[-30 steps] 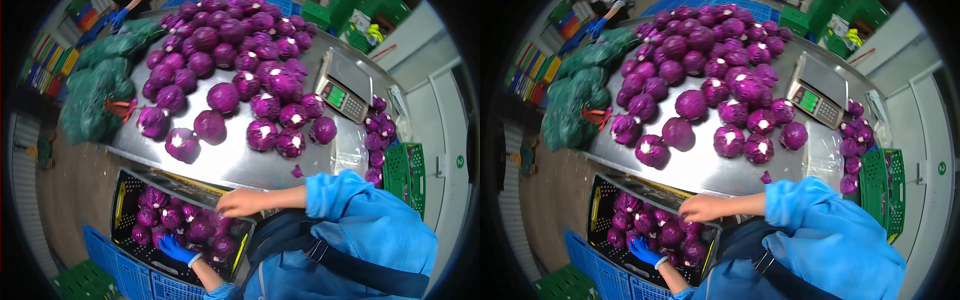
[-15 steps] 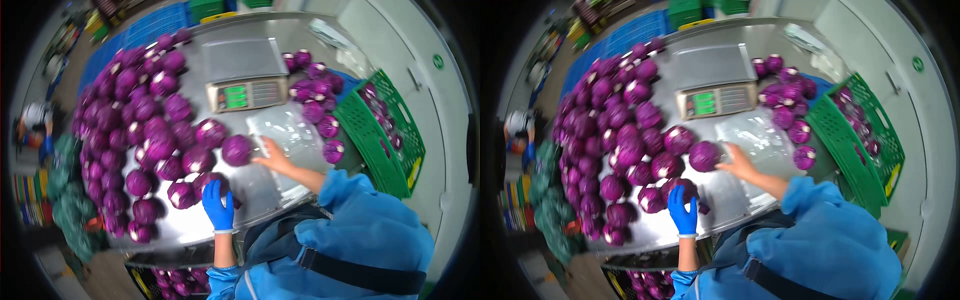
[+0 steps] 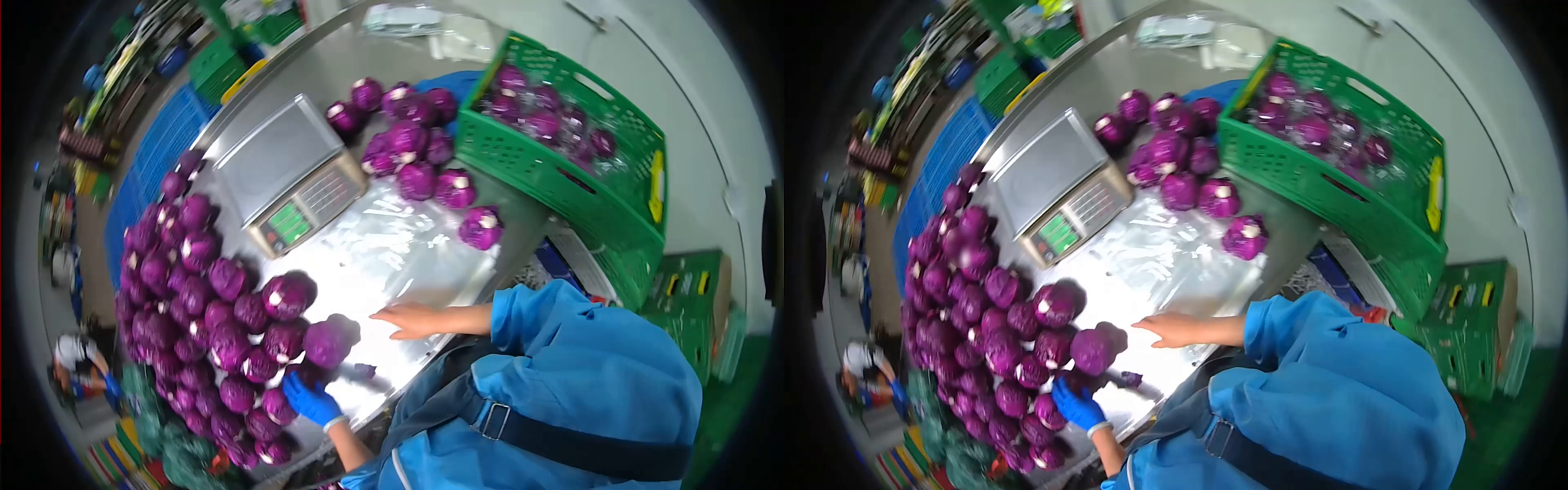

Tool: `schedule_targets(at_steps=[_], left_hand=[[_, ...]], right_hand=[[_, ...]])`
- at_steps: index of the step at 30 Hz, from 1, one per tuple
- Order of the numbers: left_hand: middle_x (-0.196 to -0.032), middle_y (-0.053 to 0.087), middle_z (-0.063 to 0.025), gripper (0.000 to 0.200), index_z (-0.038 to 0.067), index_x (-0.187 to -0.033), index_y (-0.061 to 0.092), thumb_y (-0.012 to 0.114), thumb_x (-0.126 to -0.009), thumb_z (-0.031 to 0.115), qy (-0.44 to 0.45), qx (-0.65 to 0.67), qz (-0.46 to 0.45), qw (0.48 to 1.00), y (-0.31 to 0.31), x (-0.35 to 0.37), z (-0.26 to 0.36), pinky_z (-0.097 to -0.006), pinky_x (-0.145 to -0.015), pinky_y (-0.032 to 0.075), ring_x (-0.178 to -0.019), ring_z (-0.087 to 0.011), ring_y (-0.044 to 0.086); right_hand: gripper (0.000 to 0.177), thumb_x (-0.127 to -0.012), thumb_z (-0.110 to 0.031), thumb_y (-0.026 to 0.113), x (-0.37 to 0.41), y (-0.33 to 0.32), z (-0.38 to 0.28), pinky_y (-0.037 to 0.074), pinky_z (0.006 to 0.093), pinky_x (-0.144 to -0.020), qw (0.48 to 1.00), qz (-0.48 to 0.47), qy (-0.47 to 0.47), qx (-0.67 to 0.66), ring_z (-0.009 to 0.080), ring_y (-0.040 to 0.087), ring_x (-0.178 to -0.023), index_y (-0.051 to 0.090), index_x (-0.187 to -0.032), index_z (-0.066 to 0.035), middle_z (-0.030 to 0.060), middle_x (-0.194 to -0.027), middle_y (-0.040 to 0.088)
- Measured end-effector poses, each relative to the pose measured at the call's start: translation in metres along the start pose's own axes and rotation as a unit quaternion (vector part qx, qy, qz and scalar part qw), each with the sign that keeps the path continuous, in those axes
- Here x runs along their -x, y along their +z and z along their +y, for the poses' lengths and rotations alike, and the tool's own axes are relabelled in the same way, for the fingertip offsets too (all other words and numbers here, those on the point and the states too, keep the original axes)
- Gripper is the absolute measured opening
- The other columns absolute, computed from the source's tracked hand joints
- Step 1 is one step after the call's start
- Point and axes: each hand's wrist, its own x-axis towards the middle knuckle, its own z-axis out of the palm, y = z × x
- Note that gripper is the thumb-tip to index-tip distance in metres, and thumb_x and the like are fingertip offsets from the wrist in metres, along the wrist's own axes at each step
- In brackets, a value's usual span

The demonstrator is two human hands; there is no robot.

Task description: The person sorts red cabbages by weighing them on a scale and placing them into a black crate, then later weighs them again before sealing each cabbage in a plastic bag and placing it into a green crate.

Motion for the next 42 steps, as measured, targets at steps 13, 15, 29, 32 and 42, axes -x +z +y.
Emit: schedule_targets(at_steps=[13, 15, 29, 32, 42], left_hand=[[-0.098, 0.064, -0.0164, 0.026, 0.006, -0.103, 0.066, 0.072, -0.08, 0.019, 0.375, 0.37, -0.123, 0.841, 0.086, 0.033, 0.25, -0.0411, -0.082, 0.049, -0.089, -0.0347, 0.062], [-0.091, 0.065, -0.0158, 0.022, 0.006, -0.096, 0.069, 0.074, -0.08, 0.02, 0.371, 0.321, -0.157, 0.857, 0.144, 0.037, 0.255, -0.0427, -0.081, 0.049, -0.087, -0.0342, 0.063], [-0.081, 0.059, -0.0032, 0.021, -0.002, -0.106, 0.063, 0.054, -0.093, 0.012, -0.106, 0.64, -0.165, 0.743, 0.057, -0.028, 0.21, -0.0274, -0.067, 0.045, -0.072, -0.0122, 0.055], [-0.079, 0.056, -0.0009, 0.018, -0.002, -0.107, 0.059, 0.054, -0.094, 0.009, -0.093, 0.598, -0.071, 0.793, 0.034, -0.049, 0.206, -0.0262, -0.065, 0.045, -0.074, -0.0096, 0.053], [-0.101, 0.065, -0.012, 0.013, 0.002, -0.094, 0.061, 0.055, -0.085, -0.005, 0.173, 0.356, -0.163, 0.904, 0.052, 0.001, 0.256, -0.0352, -0.082, 0.049, -0.089, -0.0251, 0.061]], right_hand=[[0.038, -0.086, -0.031, 0.067, 0.195, -0.022, 0.007, 0.052, 0.0385, -0.071, 0.908, 0.325, 0.26, -0.051, 0.0272, 0.068, -0.08, 0.06, -0.111, -0.003, 0.0128, -0.089, 0.07], [0.038, -0.086, -0.029, 0.067, 0.208, -0.012, -0.016, 0.052, 0.0375, -0.072, 0.936, 0.264, 0.233, -0.022, 0.0257, 0.068, -0.082, 0.06, -0.113, -0.004, 0.0107, -0.093, 0.069], [0.021, -0.093, -0.019, 0.064, 0.137, -0.051, -0.036, 0.053, 0.0307, -0.063, 0.898, 0.309, 0.191, -0.25, 0.0155, 0.066, -0.07, 0.055, -0.087, 0.0, 0.0104, -0.079, 0.068], [0.027, -0.091, -0.026, 0.067, 0.157, -0.052, -0.014, 0.053, 0.0351, -0.079, 0.963, 0.12, 0.115, -0.21, 0.0213, 0.067, -0.091, 0.059, -0.099, -0.001, 0.0131, -0.097, 0.069], [0.099, -0.063, -0.036, 0.085, 0.164, -0.138, 0.087, 0.039, 0.0446, -0.106, 0.888, 0.345, 0.269, 0.139, 0.039, 0.042, -0.127, 0.033, -0.144, -0.011, 0.016, -0.146, 0.03]])
